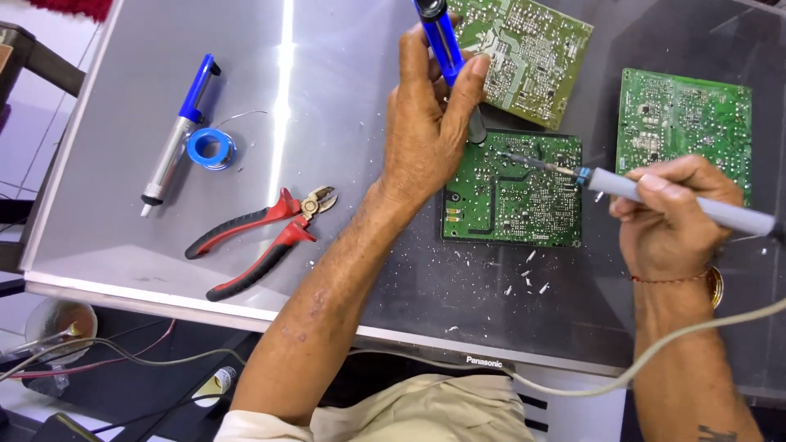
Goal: The person uses a soldering iron and a desoldering pump to remove components from a green circuit board. They repeatedly heat solder joints and use the pump to extract the molten solder, occasionally adjusting the board's position on the workbench.
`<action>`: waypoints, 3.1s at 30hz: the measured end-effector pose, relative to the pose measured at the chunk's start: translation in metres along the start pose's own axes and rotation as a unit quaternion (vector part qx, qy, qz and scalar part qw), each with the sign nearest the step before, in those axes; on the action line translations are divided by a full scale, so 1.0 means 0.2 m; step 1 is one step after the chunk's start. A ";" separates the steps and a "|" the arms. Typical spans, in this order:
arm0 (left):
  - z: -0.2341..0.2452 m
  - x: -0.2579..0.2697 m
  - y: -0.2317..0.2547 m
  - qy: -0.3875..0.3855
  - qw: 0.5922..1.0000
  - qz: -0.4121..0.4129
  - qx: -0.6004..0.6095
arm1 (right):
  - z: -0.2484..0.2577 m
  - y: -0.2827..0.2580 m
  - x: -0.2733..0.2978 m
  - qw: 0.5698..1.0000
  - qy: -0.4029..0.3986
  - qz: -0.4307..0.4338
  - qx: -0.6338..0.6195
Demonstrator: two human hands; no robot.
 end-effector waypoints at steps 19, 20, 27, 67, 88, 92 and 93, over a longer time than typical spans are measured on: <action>-0.01 -0.03 -0.07 0.023 0.996 0.007 0.086 | 0.04 0.10 -0.09 0.988 -0.100 -0.074 -0.093; -0.02 -0.02 -0.08 0.019 0.996 0.011 0.083 | 0.04 0.11 -0.08 0.988 -0.096 -0.078 -0.096; -0.01 -0.02 -0.04 0.029 0.996 -0.004 0.089 | -0.01 0.11 -0.05 0.979 -0.045 -0.075 -0.184; 0.19 -0.05 -0.07 0.149 0.987 0.062 -0.011 | -0.05 0.15 -0.01 0.987 -0.065 -0.080 -0.124; 0.15 -0.01 -0.03 0.124 0.992 0.000 -0.037 | -0.06 0.07 -0.10 0.995 -0.065 -0.048 0.057; 0.14 -0.01 -0.04 0.128 0.992 0.013 -0.015 | 0.05 0.23 -0.10 0.997 -0.060 -0.033 0.028; 0.14 -0.01 -0.03 0.126 0.992 0.007 -0.014 | 0.06 0.25 -0.10 0.999 -0.029 -0.032 0.006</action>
Point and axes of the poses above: each hand's wrist, its own x-axis away from the middle knuckle, its own z-axis out of the back of the hand, y = z × x, the point moved 7 cm from there along -x, towards the middle knuckle, and after that the axes turned 1 degree about z, right-handed, at the moved point
